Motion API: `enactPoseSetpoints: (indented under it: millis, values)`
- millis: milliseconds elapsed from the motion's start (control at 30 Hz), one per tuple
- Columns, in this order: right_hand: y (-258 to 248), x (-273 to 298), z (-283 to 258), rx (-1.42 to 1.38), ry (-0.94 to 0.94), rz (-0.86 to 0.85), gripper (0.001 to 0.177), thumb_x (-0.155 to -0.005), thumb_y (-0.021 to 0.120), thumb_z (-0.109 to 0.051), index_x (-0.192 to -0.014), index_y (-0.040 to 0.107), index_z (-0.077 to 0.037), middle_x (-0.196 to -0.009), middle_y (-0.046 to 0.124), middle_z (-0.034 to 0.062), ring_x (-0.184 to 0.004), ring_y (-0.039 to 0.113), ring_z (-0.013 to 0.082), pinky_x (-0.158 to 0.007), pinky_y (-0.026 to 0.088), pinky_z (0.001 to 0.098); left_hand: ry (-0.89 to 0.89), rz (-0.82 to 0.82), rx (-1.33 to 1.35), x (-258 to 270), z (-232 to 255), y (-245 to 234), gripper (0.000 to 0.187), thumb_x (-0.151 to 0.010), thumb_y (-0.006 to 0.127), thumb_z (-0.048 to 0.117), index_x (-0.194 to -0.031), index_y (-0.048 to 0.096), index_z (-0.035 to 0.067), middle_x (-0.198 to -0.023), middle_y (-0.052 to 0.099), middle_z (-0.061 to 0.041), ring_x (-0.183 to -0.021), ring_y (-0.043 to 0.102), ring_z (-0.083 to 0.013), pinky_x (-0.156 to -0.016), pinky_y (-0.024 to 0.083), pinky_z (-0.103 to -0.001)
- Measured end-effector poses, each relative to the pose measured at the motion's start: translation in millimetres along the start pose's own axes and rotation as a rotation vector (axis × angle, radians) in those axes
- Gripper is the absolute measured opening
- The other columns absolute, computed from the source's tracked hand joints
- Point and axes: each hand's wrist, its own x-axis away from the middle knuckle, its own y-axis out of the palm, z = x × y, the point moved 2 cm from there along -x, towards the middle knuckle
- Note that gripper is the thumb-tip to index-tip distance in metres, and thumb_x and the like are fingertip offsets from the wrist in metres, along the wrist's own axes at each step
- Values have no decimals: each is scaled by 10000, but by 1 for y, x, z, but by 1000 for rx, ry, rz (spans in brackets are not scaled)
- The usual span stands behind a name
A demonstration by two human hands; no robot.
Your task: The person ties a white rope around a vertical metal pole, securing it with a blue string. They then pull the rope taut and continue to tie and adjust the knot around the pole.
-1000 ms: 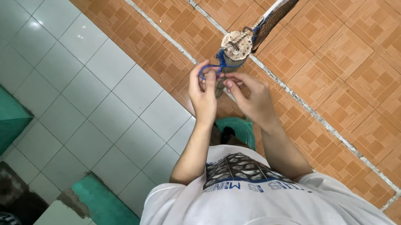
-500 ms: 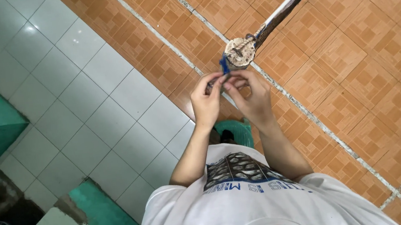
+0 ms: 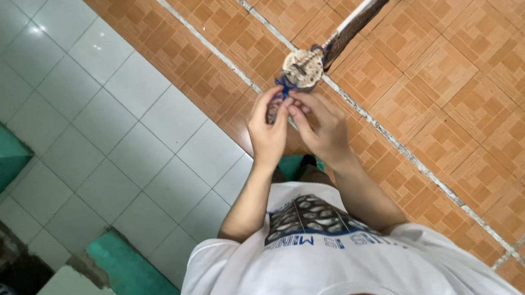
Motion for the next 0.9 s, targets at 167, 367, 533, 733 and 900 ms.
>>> enactPoseSetpoints:
  millis: [167,367,533,733,900]
  values:
    - [-8,7,22,-77,19,-48,217,-926,715,37,-1140,736,8,-863,731,123,-691,713,240,-646,583,342,15,55,-67,-4,9,6,127,-913,755,70,-1037,730,84,-990,728,-95,-905,719,-295,-830,556,-411]
    - [-35,7,38,-331,54,-101,204,-978,606,114,-1170,675,113,-872,694,178,-645,731,238,-624,579,340,55,140,-188,-2,25,11,58,-970,682,63,-1026,690,51,-1156,663,-131,-1045,680,-362,-916,543,-476]
    - [-38,10,39,-435,115,-151,203,-1002,563,108,-1183,649,141,-889,687,211,-658,726,247,-621,574,352,74,190,-196,7,28,18,74,-1016,602,48,-1043,670,59,-1213,630,-132,-1089,667,-372,-954,533,-499]
    - [-28,12,55,-497,137,-136,221,-1018,572,81,-1223,639,126,-908,673,189,-683,719,226,-652,580,335,133,157,-150,8,0,19,112,-1052,545,90,-1054,648,47,-1201,625,-137,-1097,646,-376,-970,506,-483]
    - [-20,-13,16,-463,63,-148,296,-985,660,76,-1279,641,110,-913,652,215,-758,747,282,-660,608,371,210,58,-201,10,-4,14,134,-1028,541,74,-1058,671,85,-1163,641,-114,-1056,637,-357,-951,502,-475]
